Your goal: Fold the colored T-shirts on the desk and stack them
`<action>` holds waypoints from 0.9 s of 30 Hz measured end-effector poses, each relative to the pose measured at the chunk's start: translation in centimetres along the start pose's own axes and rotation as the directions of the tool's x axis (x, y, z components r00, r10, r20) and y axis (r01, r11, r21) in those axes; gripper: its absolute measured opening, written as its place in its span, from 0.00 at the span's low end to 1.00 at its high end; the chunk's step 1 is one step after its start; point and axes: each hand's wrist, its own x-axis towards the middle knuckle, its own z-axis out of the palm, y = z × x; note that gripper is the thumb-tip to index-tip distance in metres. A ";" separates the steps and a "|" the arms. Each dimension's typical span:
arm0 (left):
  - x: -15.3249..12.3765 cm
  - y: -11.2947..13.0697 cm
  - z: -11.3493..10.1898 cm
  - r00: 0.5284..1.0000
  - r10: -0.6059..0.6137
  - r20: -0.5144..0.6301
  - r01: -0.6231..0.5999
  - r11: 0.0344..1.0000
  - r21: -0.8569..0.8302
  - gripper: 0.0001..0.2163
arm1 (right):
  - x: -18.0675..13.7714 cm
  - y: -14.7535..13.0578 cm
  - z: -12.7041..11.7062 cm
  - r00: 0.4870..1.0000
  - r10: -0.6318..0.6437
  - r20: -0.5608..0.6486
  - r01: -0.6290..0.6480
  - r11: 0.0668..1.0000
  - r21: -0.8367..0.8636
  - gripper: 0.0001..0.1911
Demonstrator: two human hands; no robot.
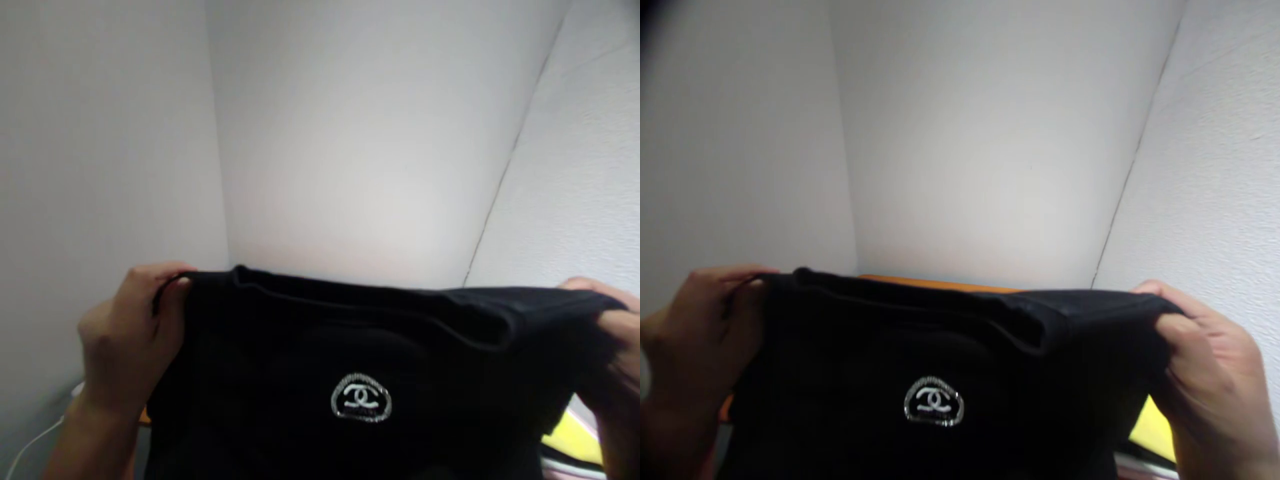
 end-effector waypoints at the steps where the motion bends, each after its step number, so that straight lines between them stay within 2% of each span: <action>1: 1.1 -0.2 1.0 0.999 0.025 -0.024 -0.025 0.999 0.022 0.13 | 1.2 -0.1 0.7 0.999 -0.032 -0.027 0.033 0.999 0.028 0.08; 3: 3.3 -0.8 4.2 0.997 0.070 -0.027 -0.068 0.997 0.043 0.16 | 4.4 0.8 2.9 0.992 -0.114 -0.053 0.116 0.993 0.031 0.08; 4: 4.3 -1.1 6.3 0.996 0.085 -0.006 -0.084 0.995 0.051 0.18 | 6.2 1.7 4.3 0.987 -0.155 -0.042 0.154 0.988 -0.025 0.11; 5: 5.2 -1.4 8.6 0.994 0.097 0.054 -0.101 0.993 0.062 0.21 | 8.1 2.8 5.8 0.985 -0.170 -0.006 0.168 0.978 -0.124 0.14; 6: 5.9 -1.6 11.0 0.985 0.108 0.133 -0.118 0.991 0.065 0.21 | 9.8 4.1 7.5 0.985 -0.170 0.021 0.169 0.941 -0.294 0.16; 7: 6.3 -1.6 13.5 0.969 0.107 0.223 -0.124 0.990 0.061 0.21 | 11.4 5.5 9.2 0.986 -0.148 0.074 0.165 0.841 -0.515 0.18; 9: 6.1 -1.5 18.2 0.914 0.124 0.385 -0.150 0.988 0.037 0.18 | 13.3 8.5 12.6 0.989 -0.116 0.096 0.151 0.761 -0.631 0.17; 10: 5.3 -1.4 20.1 0.872 0.135 0.470 -0.165 0.986 0.023 0.17 | 13.5 10.1 14.2 0.987 -0.104 0.121 0.159 0.735 -0.659 0.16; 12: 2.6 -0.9 23.1 0.749 0.137 0.648 -0.174 0.985 -0.006 0.17 | 12.7 13.2 16.9 0.976 -0.079 0.205 0.202 0.694 -0.691 0.17; 14: -1.3 -0.5 24.9 0.616 0.107 0.781 -0.150 0.989 -0.017 0.17 | 10.7 16.2 19.1 0.936 -0.019 0.352 0.289 0.615 -0.734 0.17; 17: -7.4 -0.3 26.7 0.500 0.055 0.864 -0.115 0.993 0.003 0.21 | 7.7 20.4 21.7 0.834 0.110 0.541 0.411 0.531 -0.741 0.21; 19: -10.4 -0.6 27.8 0.432 0.000 0.902 -0.086 0.995 0.041 0.27 | 6.4 22.8 22.9 0.786 0.211 0.582 0.408 0.530 -0.743 0.27; 21: -12.3 -1.3 28.8 0.362 -0.050 0.931 -0.058 0.995 0.076 0.32 | 5.9 24.8 23.6 0.749 0.338 0.570 0.353 0.524 -0.775 0.33; 24: -13.2 -2.6 30.2 0.301 -0.062 0.952 -0.036 0.996 0.076 0.36 | 6.1 26.9 23.9 0.709 0.464 0.531 0.290 0.494 -0.819 0.38; 27: -13.1 -3.6 31.6 0.294 -0.033 0.955 -0.033 0.998 0.045 0.36 | 7.1 28.2 24.0 0.703 0.473 0.531 0.299 0.480 -0.824 0.40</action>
